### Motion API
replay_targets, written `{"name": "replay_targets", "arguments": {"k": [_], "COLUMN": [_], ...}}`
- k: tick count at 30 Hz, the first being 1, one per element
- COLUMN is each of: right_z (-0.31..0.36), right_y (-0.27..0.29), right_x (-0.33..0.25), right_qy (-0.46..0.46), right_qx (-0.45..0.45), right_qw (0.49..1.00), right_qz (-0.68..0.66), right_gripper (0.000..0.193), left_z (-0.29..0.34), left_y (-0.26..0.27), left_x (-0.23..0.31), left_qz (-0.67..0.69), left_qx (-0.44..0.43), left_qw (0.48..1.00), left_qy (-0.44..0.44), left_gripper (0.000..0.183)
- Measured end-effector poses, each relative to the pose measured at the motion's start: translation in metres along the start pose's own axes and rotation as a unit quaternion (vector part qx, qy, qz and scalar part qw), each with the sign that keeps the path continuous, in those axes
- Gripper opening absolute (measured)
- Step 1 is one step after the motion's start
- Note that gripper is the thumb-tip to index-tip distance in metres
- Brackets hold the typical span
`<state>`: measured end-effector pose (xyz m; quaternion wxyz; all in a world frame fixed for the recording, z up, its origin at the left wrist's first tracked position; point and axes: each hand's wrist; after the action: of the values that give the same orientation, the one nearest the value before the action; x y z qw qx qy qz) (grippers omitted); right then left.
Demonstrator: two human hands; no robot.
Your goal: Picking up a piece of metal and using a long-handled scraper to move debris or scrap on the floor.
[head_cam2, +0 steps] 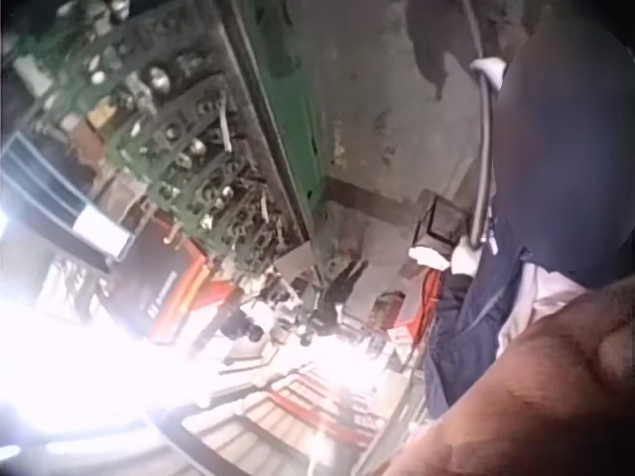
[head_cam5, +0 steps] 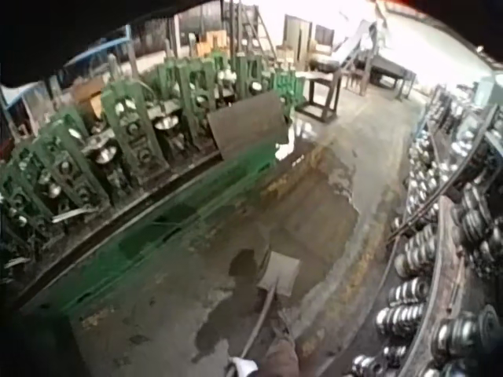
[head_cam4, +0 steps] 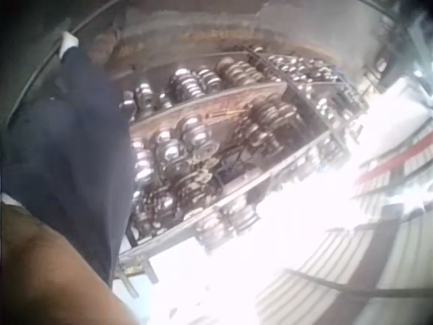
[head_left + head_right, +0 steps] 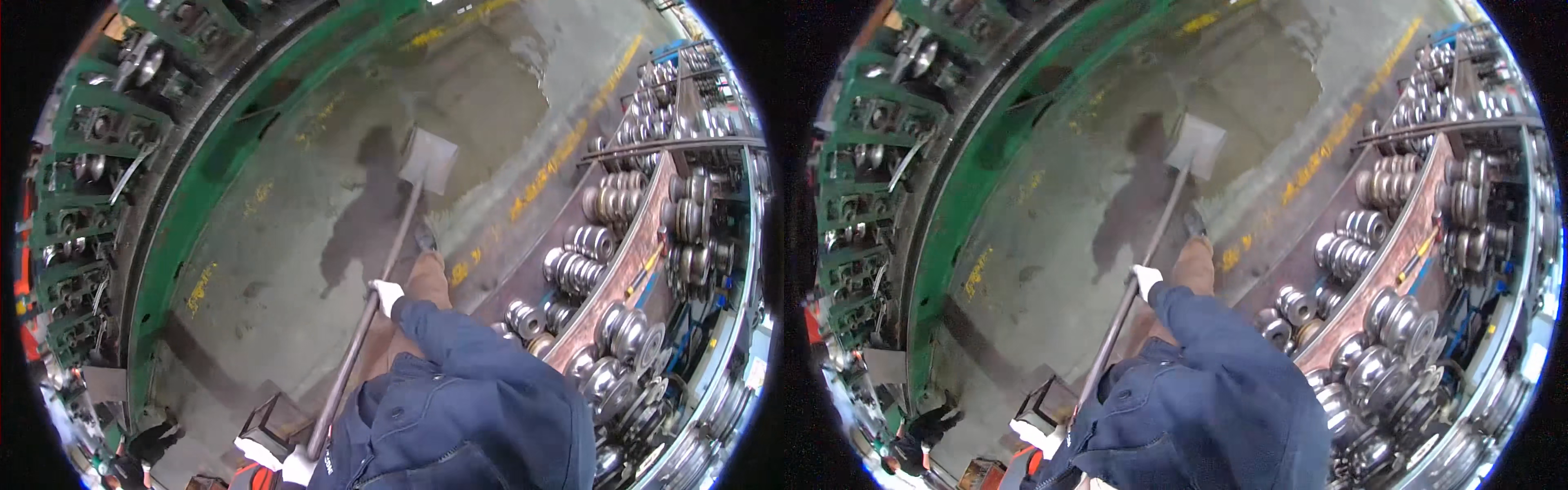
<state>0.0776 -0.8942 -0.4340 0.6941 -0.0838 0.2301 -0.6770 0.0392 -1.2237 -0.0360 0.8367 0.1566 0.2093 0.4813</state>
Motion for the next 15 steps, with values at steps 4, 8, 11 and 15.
{"name": "replay_targets", "arguments": {"k": [4, 8, 11, 15], "right_z": [-0.038, -0.036, -0.031, -0.056], "right_y": [0.028, 0.047, 0.053, 0.075], "right_x": [0.04, 0.068, 0.05, 0.011], "right_qy": [-0.06, -0.089, -0.126, -0.103], "right_qx": [0.059, 0.102, 0.121, 0.113], "right_qw": [0.992, 0.989, 0.981, 0.98], "right_qz": [-0.094, -0.052, -0.078, -0.131], "right_gripper": [0.016, 0.018, 0.02, 0.023], "left_z": [0.017, 0.026, 0.029, 0.008], "left_y": [-0.015, -0.023, -0.04, -0.08], "left_x": [-0.032, -0.049, -0.058, -0.089], "left_qz": [-0.073, -0.141, -0.163, -0.113], "left_qx": [-0.094, -0.187, -0.22, -0.211], "left_qw": [0.99, 0.961, 0.944, 0.948], "left_qy": [0.076, 0.144, 0.186, 0.208], "left_gripper": [0.051, 0.047, 0.046, 0.045]}}
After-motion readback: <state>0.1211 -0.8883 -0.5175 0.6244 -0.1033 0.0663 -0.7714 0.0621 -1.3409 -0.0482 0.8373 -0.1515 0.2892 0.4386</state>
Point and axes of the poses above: each hand's wrist, its own z-axis away from the middle knuckle, its own y-axis out of the back of the hand, x = y × z, and after that the axes turned 15 degrees about -z, right-handed
